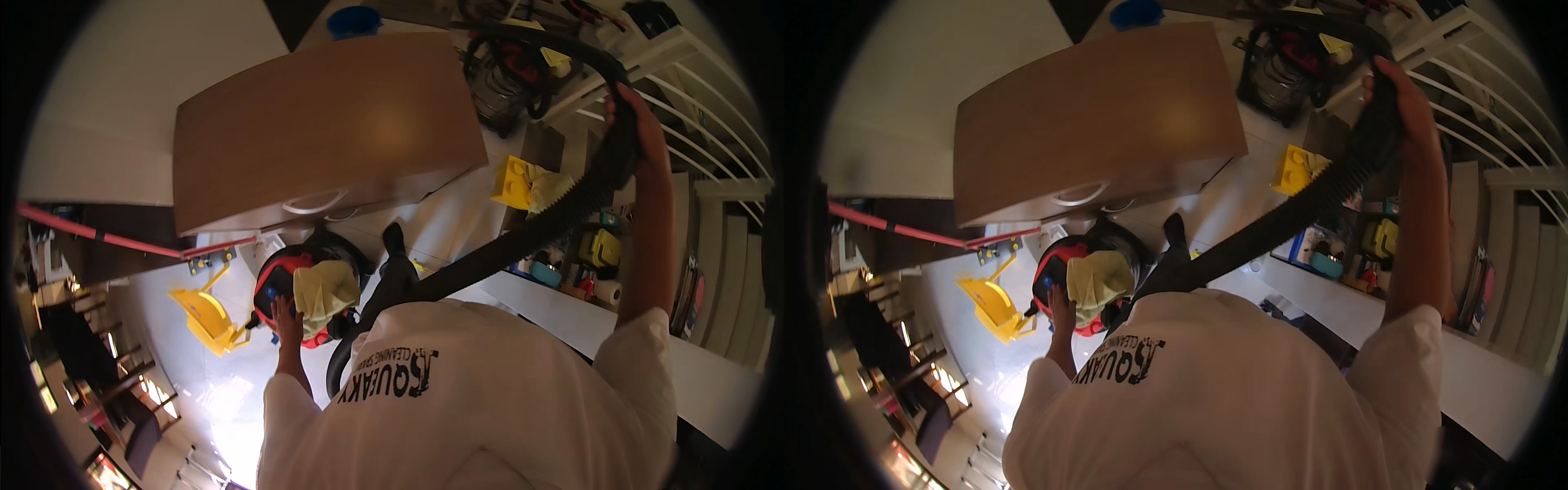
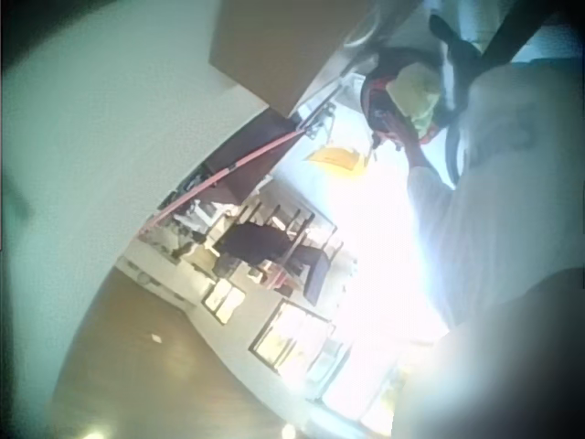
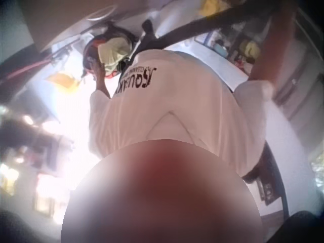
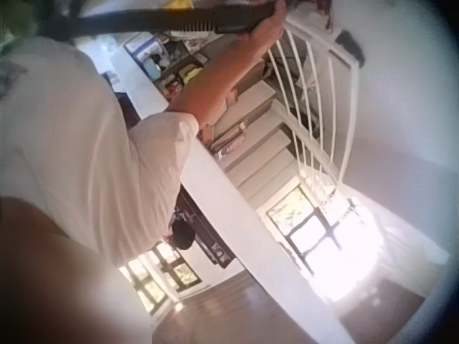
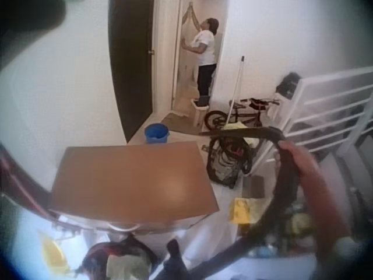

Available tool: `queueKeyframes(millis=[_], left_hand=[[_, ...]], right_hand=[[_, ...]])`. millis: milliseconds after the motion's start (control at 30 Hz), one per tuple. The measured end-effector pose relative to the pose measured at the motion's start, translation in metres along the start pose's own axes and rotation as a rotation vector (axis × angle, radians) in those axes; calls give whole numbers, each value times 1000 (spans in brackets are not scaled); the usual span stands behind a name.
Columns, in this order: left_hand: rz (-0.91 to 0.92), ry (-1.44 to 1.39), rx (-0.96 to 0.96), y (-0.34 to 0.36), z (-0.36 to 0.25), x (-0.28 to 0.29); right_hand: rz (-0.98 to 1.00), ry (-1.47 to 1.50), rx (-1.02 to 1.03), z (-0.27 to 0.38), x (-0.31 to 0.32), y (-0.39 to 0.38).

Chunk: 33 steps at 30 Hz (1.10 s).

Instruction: The person uses a vacuum cleaner hose to clean dust and debris from the top of a cardboard box and the adjacent wall. They hold the box steady with one hand while maneuvering the vacuum nozzle with the other.

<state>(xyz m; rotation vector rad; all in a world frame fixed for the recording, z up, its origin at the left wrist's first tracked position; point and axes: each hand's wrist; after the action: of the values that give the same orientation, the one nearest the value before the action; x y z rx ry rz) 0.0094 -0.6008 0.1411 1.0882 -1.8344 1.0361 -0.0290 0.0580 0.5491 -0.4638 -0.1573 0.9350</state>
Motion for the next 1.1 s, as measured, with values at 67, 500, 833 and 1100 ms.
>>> queueKeyframes(millis=[67,500,833,1100], left_hand=[[-85,-119,-37,-13,17,-16],[168,147,457,18,-83,30],[-66,-249,-28,68,-255,10],[-666,-279,1208,-13,-215,-1]], right_hand=[[-21,-34,-58,0,-2,38],[188,-109,-185,90,-44,126],[660,-215,-174,147,-169,280],[1313,-285,-496,94,-225,382]])
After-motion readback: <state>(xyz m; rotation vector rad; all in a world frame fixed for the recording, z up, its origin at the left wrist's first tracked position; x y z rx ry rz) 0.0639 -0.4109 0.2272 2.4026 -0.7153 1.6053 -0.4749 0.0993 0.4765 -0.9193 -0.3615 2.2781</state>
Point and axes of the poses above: each hand's wrist, its own y-axis towards the middle knuckle, its own x-axis out of the back of the hand, z = x × y, and after that the axes turned 14 degrees about -x, right-handed
